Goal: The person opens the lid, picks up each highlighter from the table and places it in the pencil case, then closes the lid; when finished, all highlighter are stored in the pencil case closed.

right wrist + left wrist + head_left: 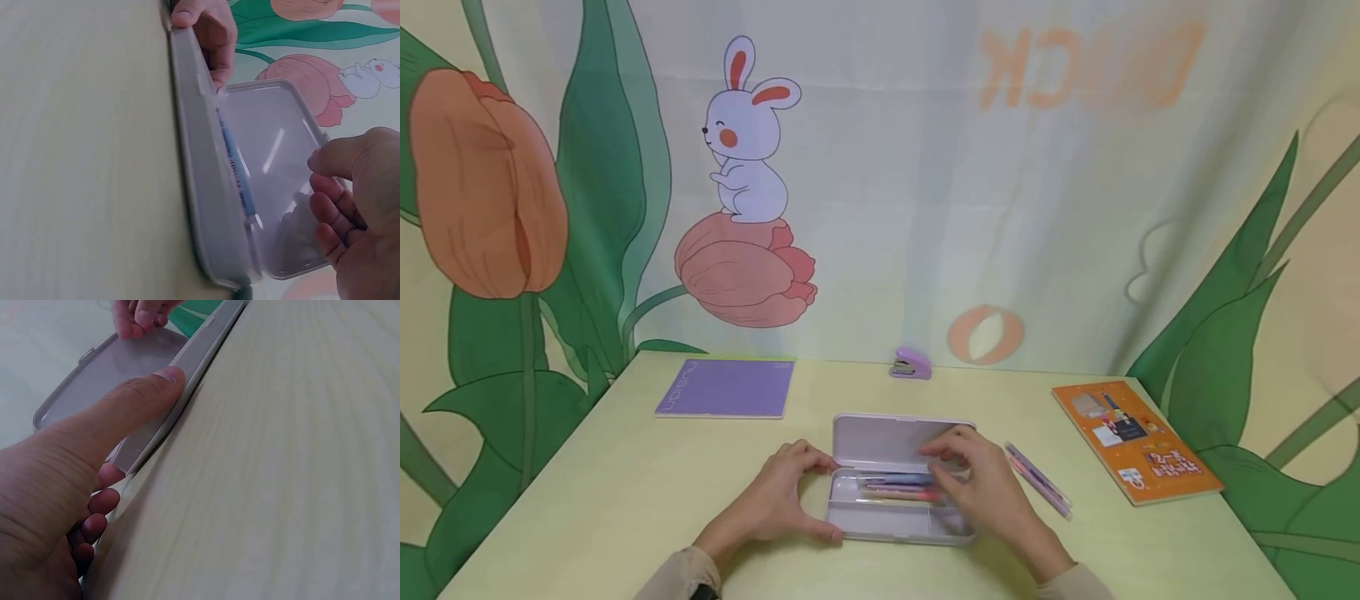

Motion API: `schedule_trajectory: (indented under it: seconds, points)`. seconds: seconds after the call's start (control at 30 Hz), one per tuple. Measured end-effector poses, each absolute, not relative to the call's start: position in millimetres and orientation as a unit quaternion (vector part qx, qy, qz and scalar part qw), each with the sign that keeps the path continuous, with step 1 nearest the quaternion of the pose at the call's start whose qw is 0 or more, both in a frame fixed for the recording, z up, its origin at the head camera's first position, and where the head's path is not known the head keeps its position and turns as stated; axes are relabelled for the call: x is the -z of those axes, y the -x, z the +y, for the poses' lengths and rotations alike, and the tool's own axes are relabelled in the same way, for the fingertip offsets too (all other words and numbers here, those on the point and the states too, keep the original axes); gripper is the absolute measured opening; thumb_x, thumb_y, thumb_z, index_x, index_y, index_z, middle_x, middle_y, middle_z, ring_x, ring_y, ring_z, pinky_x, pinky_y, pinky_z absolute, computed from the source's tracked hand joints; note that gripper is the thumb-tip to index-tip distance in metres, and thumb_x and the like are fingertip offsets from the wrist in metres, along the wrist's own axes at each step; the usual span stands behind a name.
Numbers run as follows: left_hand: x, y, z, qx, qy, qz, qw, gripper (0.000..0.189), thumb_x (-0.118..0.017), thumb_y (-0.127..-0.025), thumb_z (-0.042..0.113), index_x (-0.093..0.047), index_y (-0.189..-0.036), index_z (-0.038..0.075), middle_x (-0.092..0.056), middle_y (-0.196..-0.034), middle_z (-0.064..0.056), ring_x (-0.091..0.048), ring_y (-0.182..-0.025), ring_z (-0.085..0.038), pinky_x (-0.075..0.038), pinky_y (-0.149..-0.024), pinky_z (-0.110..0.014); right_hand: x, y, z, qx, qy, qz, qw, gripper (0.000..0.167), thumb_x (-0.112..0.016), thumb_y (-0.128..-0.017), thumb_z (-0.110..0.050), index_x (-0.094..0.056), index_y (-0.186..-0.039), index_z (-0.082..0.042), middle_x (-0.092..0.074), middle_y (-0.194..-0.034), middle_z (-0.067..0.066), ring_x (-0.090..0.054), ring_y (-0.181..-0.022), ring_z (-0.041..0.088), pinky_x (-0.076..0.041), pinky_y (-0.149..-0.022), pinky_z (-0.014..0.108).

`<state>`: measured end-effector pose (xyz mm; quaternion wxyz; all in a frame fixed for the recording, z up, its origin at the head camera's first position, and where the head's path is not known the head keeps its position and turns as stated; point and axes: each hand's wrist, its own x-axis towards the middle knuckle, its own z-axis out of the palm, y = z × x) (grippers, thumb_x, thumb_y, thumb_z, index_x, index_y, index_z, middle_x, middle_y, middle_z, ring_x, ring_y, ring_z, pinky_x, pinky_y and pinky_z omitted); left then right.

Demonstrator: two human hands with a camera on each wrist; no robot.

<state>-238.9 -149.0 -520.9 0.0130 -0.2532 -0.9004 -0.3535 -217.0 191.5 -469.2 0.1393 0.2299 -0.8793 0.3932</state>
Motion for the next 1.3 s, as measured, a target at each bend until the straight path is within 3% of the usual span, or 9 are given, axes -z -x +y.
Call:
schedule_trajectory:
  seconds: [0.2, 0.4, 0.73, 0.9, 1.17, 1.3]
  points:
    - [520.6, 239.2, -148.4, 0.356, 0.255, -0.899, 0.013, 0.090, -0.105, -0.058, 0.067, -0.074, -0.130, 0.024, -0.061, -0.118, 0.009, -0.052, -0.117, -0.018, -0.048, -0.108, -0.050, 449.0, 216.4, 203.1, -0.406, -0.241, -0.860, 0.193, 0.027, -0.086, -0.093, 0.003, -0.083, -0.112, -0.015, -0.074, -0.104, -0.009, -0.067, -0.094, 0.011, -0.057, -0.081, 0.035]
    - [520.4, 239.8, -147.4, 0.353, 0.258, -0.899, 0.017, 0.090, -0.106, -0.058, 0.066, -0.074, -0.130, 0.023, -0.061, -0.117, 0.009, -0.053, -0.116, -0.018, -0.048, -0.106, -0.048, 432.8, 222.7, 232.2, -0.416, -0.202, -0.849, 0.254, 0.029, -0.084, -0.096, 0.002, -0.082, -0.116, -0.019, -0.077, -0.105, -0.004, -0.067, -0.094, 0.012, -0.053, -0.082, 0.025]
    - [517.4, 243.3, -146.1, 0.351, 0.259, -0.900, 0.018, 0.091, -0.105, -0.058, 0.068, -0.074, -0.131, 0.023, -0.061, -0.118, 0.010, -0.052, -0.118, -0.017, -0.048, -0.108, -0.049, 445.1, 236.0, 302.2, -0.419, -0.094, -0.864, 0.261, 0.020, -0.081, -0.103, -0.009, -0.081, -0.123, -0.011, -0.075, -0.107, 0.005, -0.064, -0.093, 0.006, -0.051, -0.080, 0.014]
    - [518.1, 240.7, -148.2, 0.349, 0.257, -0.901, 0.011, 0.092, -0.105, -0.057, 0.067, -0.073, -0.131, 0.022, -0.061, -0.119, 0.009, -0.051, -0.118, -0.018, -0.048, -0.108, -0.050, 464.6, 238.2, 325.4, -0.411, -0.064, -0.882, 0.221, 0.021, -0.082, -0.102, -0.008, -0.080, -0.123, -0.008, -0.076, -0.105, 0.007, -0.066, -0.090, 0.004, -0.053, -0.076, 0.016]
    - [520.2, 236.7, -150.8, 0.350, 0.256, -0.901, 0.018, 0.091, -0.104, -0.058, 0.069, -0.074, -0.131, 0.023, -0.061, -0.119, 0.010, -0.051, -0.117, -0.016, -0.048, -0.108, -0.049, 494.0, 240.3, 338.9, -0.408, -0.036, -0.910, 0.066, 0.027, -0.082, -0.101, -0.007, -0.076, -0.127, 0.000, -0.075, -0.103, 0.007, -0.066, -0.089, 0.015, -0.056, -0.075, 0.022]
    - [520.1, 237.6, -150.1, 0.351, 0.257, -0.900, 0.020, 0.091, -0.104, -0.058, 0.069, -0.074, -0.131, 0.024, -0.061, -0.119, 0.010, -0.051, -0.118, -0.016, -0.048, -0.108, -0.049, 500.2, 241.9, 340.7, -0.404, -0.024, -0.914, 0.028, 0.025, -0.082, -0.102, -0.010, -0.076, -0.126, -0.003, -0.072, -0.103, 0.005, -0.064, -0.089, 0.018, -0.053, -0.073, 0.023]
